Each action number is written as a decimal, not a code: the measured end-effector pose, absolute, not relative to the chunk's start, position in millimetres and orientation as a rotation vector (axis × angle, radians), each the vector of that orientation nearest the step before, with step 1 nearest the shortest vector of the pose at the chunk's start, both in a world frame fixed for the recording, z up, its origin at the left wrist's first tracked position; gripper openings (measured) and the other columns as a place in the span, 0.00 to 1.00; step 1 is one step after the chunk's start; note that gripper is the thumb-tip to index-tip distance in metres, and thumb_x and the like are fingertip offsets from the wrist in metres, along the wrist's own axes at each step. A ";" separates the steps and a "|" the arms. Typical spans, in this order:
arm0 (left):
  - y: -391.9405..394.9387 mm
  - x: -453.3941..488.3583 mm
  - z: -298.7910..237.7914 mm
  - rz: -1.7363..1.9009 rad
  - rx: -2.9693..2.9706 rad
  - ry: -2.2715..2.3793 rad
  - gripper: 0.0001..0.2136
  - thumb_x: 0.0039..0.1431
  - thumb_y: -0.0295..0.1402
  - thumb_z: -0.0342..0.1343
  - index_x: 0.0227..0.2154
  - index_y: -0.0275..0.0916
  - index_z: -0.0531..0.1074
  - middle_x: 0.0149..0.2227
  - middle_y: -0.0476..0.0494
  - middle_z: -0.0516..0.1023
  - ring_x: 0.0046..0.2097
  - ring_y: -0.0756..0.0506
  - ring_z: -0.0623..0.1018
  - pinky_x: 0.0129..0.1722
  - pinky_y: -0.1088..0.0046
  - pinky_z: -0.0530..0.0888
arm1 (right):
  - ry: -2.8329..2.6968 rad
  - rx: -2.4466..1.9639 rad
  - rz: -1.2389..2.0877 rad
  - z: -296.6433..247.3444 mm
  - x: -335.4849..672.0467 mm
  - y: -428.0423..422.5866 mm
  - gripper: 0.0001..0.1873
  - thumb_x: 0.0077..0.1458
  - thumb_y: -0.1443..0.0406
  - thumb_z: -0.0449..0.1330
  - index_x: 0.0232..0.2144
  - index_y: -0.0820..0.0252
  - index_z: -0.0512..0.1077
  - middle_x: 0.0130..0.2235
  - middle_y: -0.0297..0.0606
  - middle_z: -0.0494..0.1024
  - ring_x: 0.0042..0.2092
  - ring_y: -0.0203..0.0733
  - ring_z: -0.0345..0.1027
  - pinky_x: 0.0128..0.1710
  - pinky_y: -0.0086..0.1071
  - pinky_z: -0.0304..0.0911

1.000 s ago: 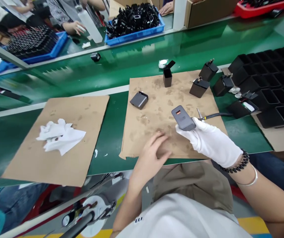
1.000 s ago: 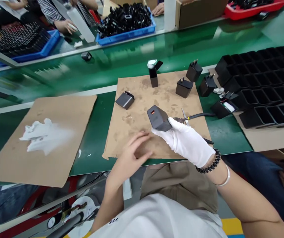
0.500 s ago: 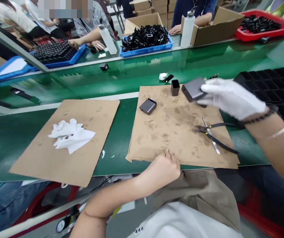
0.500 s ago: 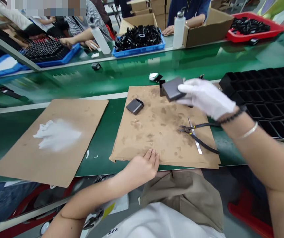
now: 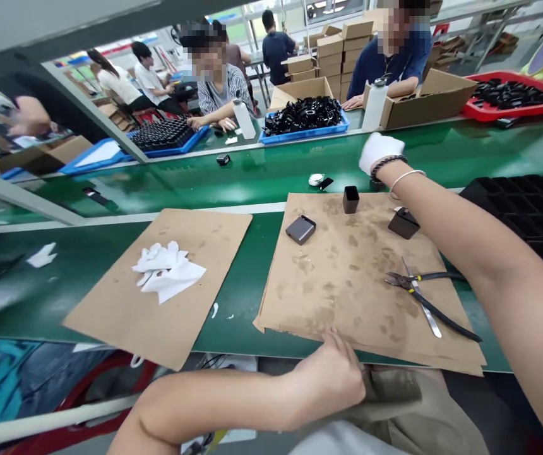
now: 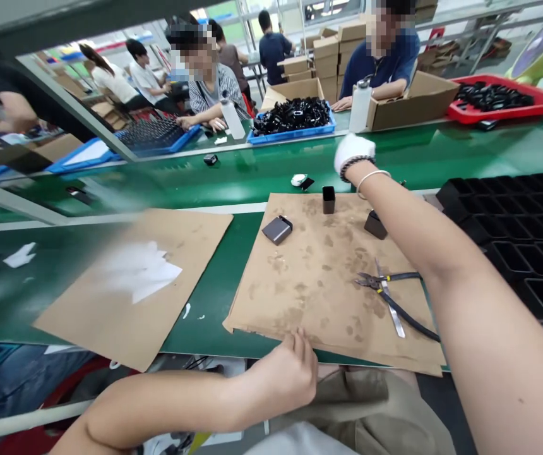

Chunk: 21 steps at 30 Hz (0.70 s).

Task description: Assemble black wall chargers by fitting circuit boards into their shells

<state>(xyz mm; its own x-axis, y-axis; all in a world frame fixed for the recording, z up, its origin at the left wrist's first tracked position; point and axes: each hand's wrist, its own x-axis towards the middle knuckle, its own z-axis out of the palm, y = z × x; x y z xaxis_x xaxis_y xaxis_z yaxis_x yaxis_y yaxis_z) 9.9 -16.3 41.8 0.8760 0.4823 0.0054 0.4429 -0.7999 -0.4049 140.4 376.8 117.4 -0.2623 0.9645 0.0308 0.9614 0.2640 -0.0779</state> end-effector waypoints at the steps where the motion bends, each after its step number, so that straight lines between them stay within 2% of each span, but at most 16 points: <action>1: -16.1 9.3 43.5 0.112 -2.647 -0.667 0.14 0.63 0.24 0.50 0.38 0.22 0.82 0.38 0.22 0.85 0.37 0.33 0.87 0.32 0.60 0.80 | -2.465 -1.867 0.050 118.7 123.1 377.4 0.23 0.67 0.56 0.62 0.58 0.62 0.71 0.58 0.47 0.74 0.56 0.48 0.72 0.55 0.49 0.72; 5: -9.1 9.3 52.3 0.154 -2.695 -0.627 0.13 0.66 0.24 0.50 0.29 0.29 0.78 0.28 0.33 0.81 0.28 0.40 0.81 0.26 0.66 0.72 | -2.655 -1.813 0.123 109.0 60.8 365.4 0.21 0.66 0.56 0.63 0.55 0.62 0.73 0.56 0.45 0.77 0.55 0.48 0.74 0.55 0.49 0.72; 7: -5.7 9.6 57.4 0.187 -2.740 -0.609 0.14 0.66 0.24 0.49 0.26 0.31 0.75 0.23 0.38 0.76 0.23 0.45 0.74 0.22 0.69 0.64 | -2.717 -1.747 0.145 102.5 45.2 355.4 0.20 0.66 0.56 0.62 0.53 0.66 0.75 0.54 0.50 0.78 0.57 0.52 0.74 0.56 0.50 0.71; 9: -5.1 9.7 62.4 0.139 -2.759 -0.579 0.13 0.65 0.23 0.50 0.25 0.31 0.73 0.22 0.41 0.72 0.22 0.47 0.69 0.21 0.69 0.56 | -2.751 -1.673 0.138 103.9 41.7 346.8 0.21 0.67 0.58 0.61 0.52 0.71 0.76 0.54 0.58 0.79 0.59 0.58 0.73 0.57 0.52 0.69; 13: -12.2 14.1 64.4 0.005 -2.787 -0.450 0.09 0.61 0.22 0.53 0.25 0.33 0.71 0.22 0.43 0.69 0.22 0.47 0.67 0.23 0.68 0.50 | -2.806 -1.552 0.159 137.8 58.4 331.8 0.18 0.65 0.62 0.63 0.51 0.70 0.77 0.56 0.58 0.78 0.60 0.58 0.71 0.60 0.54 0.67; 16: -18.0 20.9 56.3 0.037 -2.842 -0.429 0.08 0.61 0.22 0.54 0.26 0.32 0.73 0.24 0.42 0.71 0.23 0.47 0.68 0.23 0.68 0.51 | -2.879 -1.494 0.359 174.2 84.7 312.5 0.10 0.63 0.68 0.62 0.43 0.70 0.80 0.47 0.53 0.82 0.53 0.56 0.76 0.56 0.48 0.69; 19: -16.0 20.7 52.6 0.061 -2.923 -0.523 0.07 0.61 0.23 0.56 0.28 0.31 0.75 0.26 0.39 0.75 0.27 0.45 0.73 0.24 0.68 0.57 | -2.950 -1.468 0.907 196.0 118.5 284.3 0.07 0.63 0.68 0.62 0.37 0.67 0.80 0.36 0.40 0.83 0.41 0.43 0.79 0.47 0.38 0.72; 21: -5.9 12.0 60.3 0.056 -3.044 -0.588 0.05 0.61 0.23 0.59 0.29 0.32 0.76 0.28 0.40 0.78 0.30 0.44 0.77 0.26 0.68 0.65 | -2.959 -1.501 1.301 195.4 139.1 266.0 0.08 0.63 0.66 0.62 0.34 0.67 0.78 0.31 0.37 0.82 0.36 0.38 0.79 0.44 0.35 0.72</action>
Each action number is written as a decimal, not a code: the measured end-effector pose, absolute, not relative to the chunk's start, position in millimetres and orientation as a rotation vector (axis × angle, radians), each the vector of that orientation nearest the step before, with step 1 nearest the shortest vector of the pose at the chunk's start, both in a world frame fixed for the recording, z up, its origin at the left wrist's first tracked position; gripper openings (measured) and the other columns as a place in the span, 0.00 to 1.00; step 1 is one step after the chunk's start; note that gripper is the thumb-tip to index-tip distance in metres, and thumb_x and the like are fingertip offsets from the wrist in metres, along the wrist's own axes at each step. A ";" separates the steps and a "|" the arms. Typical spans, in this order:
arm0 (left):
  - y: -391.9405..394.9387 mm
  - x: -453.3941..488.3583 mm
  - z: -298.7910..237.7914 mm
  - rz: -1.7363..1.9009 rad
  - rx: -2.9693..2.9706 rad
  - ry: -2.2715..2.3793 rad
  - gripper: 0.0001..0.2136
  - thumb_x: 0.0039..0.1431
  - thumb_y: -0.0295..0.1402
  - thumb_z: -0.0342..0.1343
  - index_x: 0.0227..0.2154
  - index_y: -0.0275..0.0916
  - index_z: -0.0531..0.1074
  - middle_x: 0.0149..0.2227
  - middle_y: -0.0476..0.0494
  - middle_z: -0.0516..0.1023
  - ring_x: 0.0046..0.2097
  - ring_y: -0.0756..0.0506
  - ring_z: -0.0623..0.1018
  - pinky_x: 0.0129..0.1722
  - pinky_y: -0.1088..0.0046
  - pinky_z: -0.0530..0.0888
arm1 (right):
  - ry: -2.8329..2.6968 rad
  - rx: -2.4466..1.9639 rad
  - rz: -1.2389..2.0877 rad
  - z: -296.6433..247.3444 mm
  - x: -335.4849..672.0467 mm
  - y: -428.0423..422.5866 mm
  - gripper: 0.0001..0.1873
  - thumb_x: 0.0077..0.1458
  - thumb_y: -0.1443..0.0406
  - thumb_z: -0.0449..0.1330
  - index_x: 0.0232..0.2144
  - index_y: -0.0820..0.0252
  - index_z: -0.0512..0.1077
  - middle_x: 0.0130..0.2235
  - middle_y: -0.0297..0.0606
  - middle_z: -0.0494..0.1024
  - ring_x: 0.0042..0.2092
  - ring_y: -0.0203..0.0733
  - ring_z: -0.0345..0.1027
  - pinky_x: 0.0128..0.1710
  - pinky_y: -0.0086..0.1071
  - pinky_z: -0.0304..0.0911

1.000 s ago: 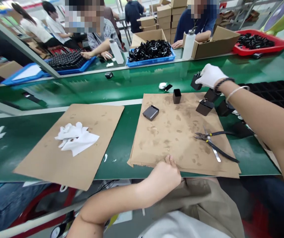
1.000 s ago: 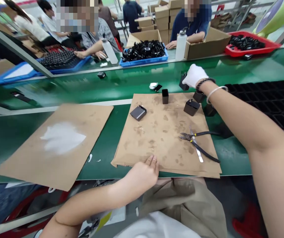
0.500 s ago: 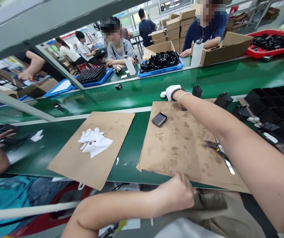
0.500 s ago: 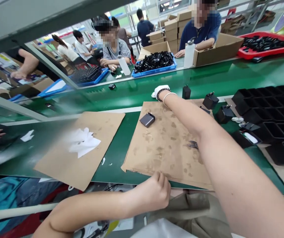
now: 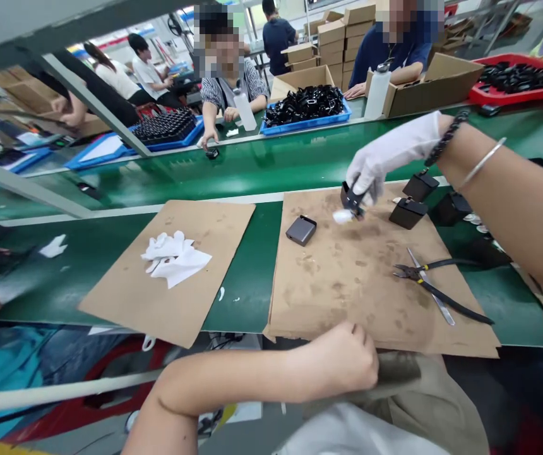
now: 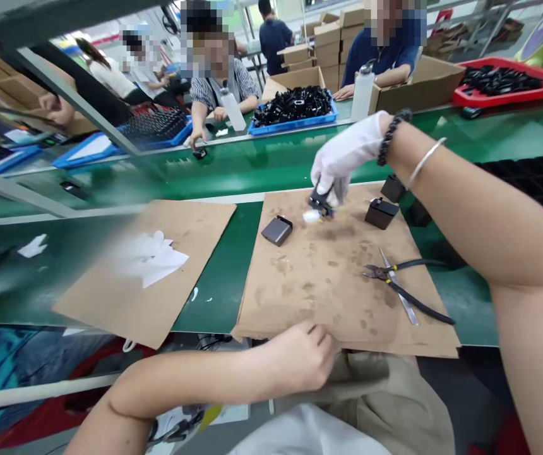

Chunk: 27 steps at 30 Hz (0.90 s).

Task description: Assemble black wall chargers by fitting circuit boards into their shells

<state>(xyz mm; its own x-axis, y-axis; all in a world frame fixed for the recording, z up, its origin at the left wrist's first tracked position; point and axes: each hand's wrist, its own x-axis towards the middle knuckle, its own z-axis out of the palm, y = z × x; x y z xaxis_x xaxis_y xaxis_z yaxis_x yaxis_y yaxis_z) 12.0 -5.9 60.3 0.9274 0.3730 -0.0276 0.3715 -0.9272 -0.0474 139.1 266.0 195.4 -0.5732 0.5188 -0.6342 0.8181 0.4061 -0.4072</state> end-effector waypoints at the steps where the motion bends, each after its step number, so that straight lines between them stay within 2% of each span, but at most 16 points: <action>1: 2.7 5.2 67.3 0.042 -3.126 -0.616 0.05 0.61 0.23 0.60 0.30 0.33 0.76 0.29 0.41 0.79 0.32 0.44 0.79 0.28 0.68 0.68 | 2.152 1.117 -1.054 190.6 147.2 258.6 0.09 0.62 0.65 0.63 0.32 0.67 0.78 0.30 0.37 0.82 0.34 0.38 0.78 0.42 0.35 0.72; 4: 43.7 -18.0 91.6 -0.198 -3.417 -0.868 0.07 0.67 0.26 0.56 0.33 0.35 0.77 0.32 0.44 0.83 0.34 0.47 0.81 0.34 0.72 0.72 | 1.965 1.115 -1.083 165.1 160.3 245.2 0.12 0.58 0.64 0.66 0.26 0.67 0.77 0.27 0.41 0.81 0.30 0.41 0.77 0.39 0.36 0.72; 6: 81.6 -28.5 100.5 -0.607 -3.472 -1.227 0.09 0.69 0.30 0.53 0.39 0.37 0.79 0.39 0.44 0.85 0.40 0.47 0.83 0.41 0.73 0.75 | 1.988 1.195 -1.019 148.7 162.1 240.5 0.11 0.57 0.62 0.67 0.28 0.66 0.78 0.27 0.42 0.81 0.30 0.43 0.77 0.38 0.38 0.72; 8: 123.8 -31.6 98.0 -0.979 -3.317 -1.564 0.09 0.67 0.31 0.54 0.43 0.37 0.78 0.44 0.42 0.84 0.44 0.45 0.82 0.44 0.71 0.77 | 2.101 1.320 -0.871 140.4 162.7 232.9 0.10 0.56 0.62 0.67 0.32 0.66 0.79 0.28 0.43 0.81 0.33 0.47 0.78 0.41 0.42 0.72; 9: 145.0 -30.9 92.8 -1.130 -3.182 -1.678 0.11 0.64 0.29 0.55 0.47 0.37 0.76 0.50 0.39 0.82 0.49 0.44 0.81 0.49 0.68 0.77 | 2.182 1.383 -0.768 139.6 163.6 226.5 0.10 0.56 0.62 0.66 0.34 0.66 0.79 0.29 0.45 0.81 0.36 0.50 0.78 0.44 0.44 0.71; 12: 202.5 -23.8 70.1 -1.200 -2.960 -1.918 0.33 0.53 0.23 0.62 0.63 0.34 0.64 0.66 0.29 0.68 0.66 0.36 0.71 0.66 0.56 0.69 | 2.414 1.434 -0.488 141.3 169.1 196.0 0.13 0.54 0.63 0.67 0.42 0.63 0.80 0.39 0.51 0.83 0.46 0.59 0.77 0.50 0.48 0.67; 14: 232.4 -17.3 55.8 -1.135 -2.922 -1.996 0.45 0.45 0.21 0.66 0.68 0.31 0.56 0.71 0.22 0.56 0.73 0.29 0.59 0.71 0.50 0.62 | 2.508 1.350 -0.419 136.8 172.6 172.7 0.18 0.53 0.61 0.67 0.47 0.56 0.80 0.45 0.50 0.83 0.48 0.62 0.77 0.49 0.47 0.67; 16: 254.0 -9.9 46.0 -1.157 -2.959 -2.003 0.51 0.41 0.20 0.68 0.70 0.31 0.52 0.73 0.22 0.51 0.74 0.26 0.56 0.71 0.46 0.60 | 2.551 1.266 -0.413 124.2 174.1 155.8 0.20 0.51 0.62 0.68 0.49 0.52 0.80 0.47 0.49 0.83 0.48 0.62 0.78 0.44 0.44 0.68; 18: 266.9 -2.0 41.8 -1.178 -3.027 -1.983 0.49 0.41 0.21 0.69 0.68 0.32 0.56 0.72 0.23 0.56 0.71 0.27 0.62 0.70 0.47 0.63 | 2.585 1.237 -0.434 108.3 174.3 150.0 0.17 0.50 0.65 0.66 0.45 0.53 0.81 0.46 0.48 0.83 0.46 0.60 0.79 0.42 0.41 0.67; 22: 263.9 8.8 50.6 -1.173 -2.995 -1.967 0.35 0.46 0.22 0.67 0.60 0.28 0.67 0.64 0.25 0.71 0.64 0.30 0.73 0.66 0.49 0.68 | 2.721 1.257 -0.633 90.8 183.5 159.7 0.09 0.53 0.67 0.63 0.37 0.56 0.81 0.40 0.43 0.84 0.42 0.51 0.79 0.43 0.37 0.67; 25: 231.7 6.2 67.0 -1.206 -2.917 -1.938 0.33 0.49 0.23 0.66 0.61 0.30 0.68 0.62 0.29 0.73 0.61 0.32 0.76 0.65 0.51 0.70 | 2.820 1.264 -0.928 90.3 203.7 158.3 0.13 0.57 0.64 0.61 0.45 0.58 0.77 0.41 0.39 0.84 0.41 0.43 0.78 0.43 0.32 0.70; 27: 196.7 -0.9 76.8 -1.248 -2.875 -1.894 0.33 0.51 0.26 0.68 0.61 0.32 0.68 0.61 0.32 0.76 0.59 0.35 0.77 0.63 0.54 0.72 | 2.876 1.295 -1.204 87.4 219.3 145.9 0.17 0.59 0.59 0.61 0.48 0.61 0.75 0.43 0.40 0.84 0.41 0.41 0.78 0.43 0.33 0.73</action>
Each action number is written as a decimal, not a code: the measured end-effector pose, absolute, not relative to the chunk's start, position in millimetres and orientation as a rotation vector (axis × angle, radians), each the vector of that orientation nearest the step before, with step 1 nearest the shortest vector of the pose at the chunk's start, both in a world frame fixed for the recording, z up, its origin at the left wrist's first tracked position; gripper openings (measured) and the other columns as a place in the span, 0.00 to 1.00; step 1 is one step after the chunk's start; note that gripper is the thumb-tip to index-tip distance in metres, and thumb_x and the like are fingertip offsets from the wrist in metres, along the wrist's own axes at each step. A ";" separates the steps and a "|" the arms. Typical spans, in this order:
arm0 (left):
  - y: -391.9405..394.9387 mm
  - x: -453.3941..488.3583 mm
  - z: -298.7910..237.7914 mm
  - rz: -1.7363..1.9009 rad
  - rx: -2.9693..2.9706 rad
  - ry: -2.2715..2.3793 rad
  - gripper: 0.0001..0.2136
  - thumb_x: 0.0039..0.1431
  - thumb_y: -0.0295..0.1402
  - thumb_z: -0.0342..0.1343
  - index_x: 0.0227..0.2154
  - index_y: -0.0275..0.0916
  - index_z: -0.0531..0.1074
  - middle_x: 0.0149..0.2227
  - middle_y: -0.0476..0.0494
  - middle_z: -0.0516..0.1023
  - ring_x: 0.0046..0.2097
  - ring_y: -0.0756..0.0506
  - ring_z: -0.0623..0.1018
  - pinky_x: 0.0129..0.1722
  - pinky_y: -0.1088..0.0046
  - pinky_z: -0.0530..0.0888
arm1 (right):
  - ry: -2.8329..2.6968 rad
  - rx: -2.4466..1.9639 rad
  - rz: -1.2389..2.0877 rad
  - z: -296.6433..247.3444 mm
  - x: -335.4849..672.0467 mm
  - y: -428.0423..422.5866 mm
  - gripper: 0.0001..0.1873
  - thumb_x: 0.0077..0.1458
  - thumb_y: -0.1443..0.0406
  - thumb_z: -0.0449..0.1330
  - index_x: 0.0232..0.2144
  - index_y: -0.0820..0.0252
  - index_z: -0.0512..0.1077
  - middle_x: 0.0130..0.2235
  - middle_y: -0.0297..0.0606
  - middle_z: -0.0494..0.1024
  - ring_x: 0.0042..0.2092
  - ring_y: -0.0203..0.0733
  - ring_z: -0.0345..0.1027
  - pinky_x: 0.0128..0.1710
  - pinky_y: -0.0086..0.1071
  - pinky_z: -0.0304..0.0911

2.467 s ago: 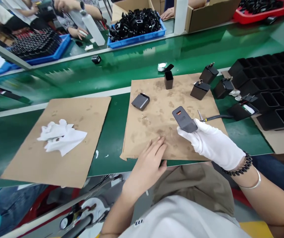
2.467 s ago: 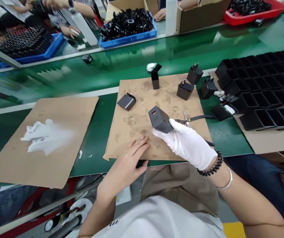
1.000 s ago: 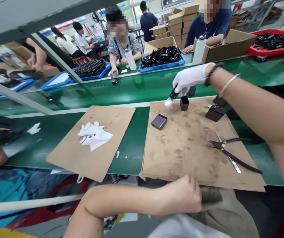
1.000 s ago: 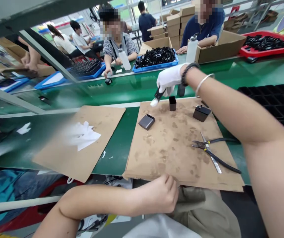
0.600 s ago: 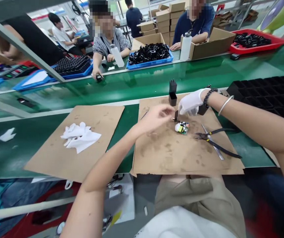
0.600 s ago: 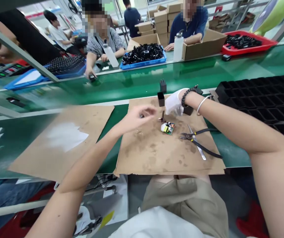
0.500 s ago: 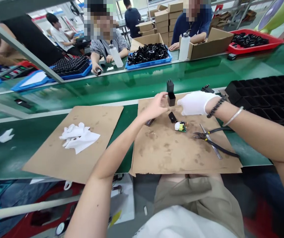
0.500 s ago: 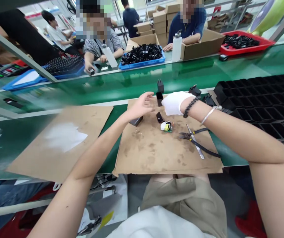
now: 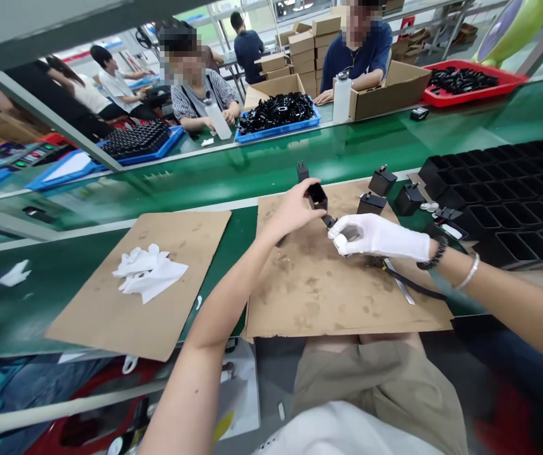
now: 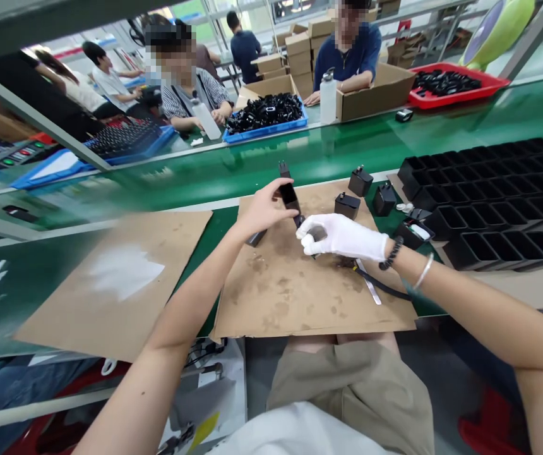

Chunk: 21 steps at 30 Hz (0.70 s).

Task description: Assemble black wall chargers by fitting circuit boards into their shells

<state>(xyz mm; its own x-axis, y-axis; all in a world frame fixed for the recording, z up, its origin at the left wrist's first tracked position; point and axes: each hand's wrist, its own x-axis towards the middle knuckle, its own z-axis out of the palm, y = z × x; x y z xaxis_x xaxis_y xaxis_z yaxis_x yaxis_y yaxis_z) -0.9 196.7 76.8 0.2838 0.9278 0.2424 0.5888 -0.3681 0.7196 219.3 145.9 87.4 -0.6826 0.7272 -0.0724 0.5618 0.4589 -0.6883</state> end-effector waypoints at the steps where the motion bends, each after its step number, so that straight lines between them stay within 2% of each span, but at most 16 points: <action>1: 176.6 -5.4 80.3 0.929 2.067 1.363 0.33 0.51 0.28 0.68 0.61 0.34 0.69 0.60 0.33 0.77 0.59 0.35 0.78 0.62 0.56 0.73 | -2.333 -1.078 1.122 84.0 226.2 136.8 0.20 0.59 0.55 0.63 0.48 0.61 0.75 0.43 0.42 0.84 0.41 0.42 0.78 0.44 0.34 0.74; 3: 134.1 -14.5 83.0 0.965 2.051 1.403 0.32 0.51 0.32 0.70 0.60 0.37 0.71 0.61 0.36 0.77 0.59 0.36 0.78 0.61 0.57 0.75 | -2.020 -1.030 1.254 73.5 236.2 115.2 0.23 0.54 0.51 0.68 0.45 0.61 0.78 0.41 0.42 0.83 0.40 0.44 0.77 0.44 0.38 0.75; 5: 93.7 -21.1 79.5 1.006 1.995 1.503 0.31 0.52 0.35 0.70 0.60 0.39 0.71 0.61 0.37 0.77 0.61 0.36 0.78 0.61 0.57 0.76 | -1.791 -1.022 1.330 60.4 239.7 93.2 0.20 0.50 0.51 0.72 0.39 0.59 0.80 0.39 0.41 0.83 0.41 0.45 0.77 0.47 0.41 0.74; 7: 60.1 -22.9 70.0 0.981 1.957 1.591 0.30 0.53 0.37 0.70 0.60 0.41 0.71 0.62 0.37 0.77 0.61 0.36 0.78 0.61 0.56 0.76 | -1.698 -1.027 1.383 47.0 237.0 74.4 0.17 0.51 0.51 0.72 0.33 0.58 0.79 0.38 0.41 0.83 0.42 0.46 0.77 0.49 0.42 0.74; 10: 27.7 -16.9 47.0 0.881 1.975 1.660 0.29 0.56 0.36 0.68 0.61 0.42 0.70 0.61 0.37 0.77 0.62 0.35 0.78 0.63 0.53 0.75 | -1.578 -0.989 1.462 30.4 226.2 54.5 0.18 0.50 0.51 0.73 0.27 0.58 0.76 0.37 0.41 0.82 0.41 0.46 0.77 0.49 0.44 0.73; 13: 14.8 -7.2 21.9 0.869 1.944 1.680 0.31 0.59 0.34 0.65 0.64 0.43 0.65 0.64 0.36 0.74 0.64 0.35 0.76 0.64 0.52 0.74 | -1.433 -0.993 1.480 22.2 217.1 41.0 0.17 0.48 0.52 0.75 0.31 0.57 0.79 0.37 0.40 0.83 0.40 0.45 0.76 0.47 0.43 0.74; 16: 12.7 -0.5 7.0 0.929 1.846 1.720 0.35 0.57 0.35 0.68 0.65 0.43 0.62 0.64 0.35 0.74 0.63 0.35 0.77 0.62 0.53 0.76 | -1.362 -1.020 1.508 24.2 214.6 31.5 0.15 0.52 0.55 0.73 0.40 0.54 0.81 0.40 0.39 0.83 0.41 0.44 0.77 0.47 0.41 0.75; 19: 12.8 2.7 6.4 0.966 1.777 1.704 0.32 0.54 0.34 0.69 0.62 0.42 0.66 0.59 0.37 0.78 0.57 0.36 0.80 0.58 0.54 0.77 | -1.330 -0.963 1.503 30.6 214.4 26.2 0.10 0.53 0.59 0.73 0.38 0.52 0.82 0.40 0.38 0.84 0.43 0.44 0.78 0.49 0.42 0.75; 21: 11.7 4.5 11.9 1.010 1.756 1.634 0.30 0.54 0.32 0.68 0.60 0.42 0.68 0.58 0.38 0.78 0.58 0.37 0.79 0.59 0.56 0.77 | -1.283 -0.891 1.484 34.7 213.2 24.2 0.07 0.52 0.61 0.74 0.35 0.50 0.83 0.38 0.36 0.84 0.42 0.44 0.79 0.50 0.43 0.75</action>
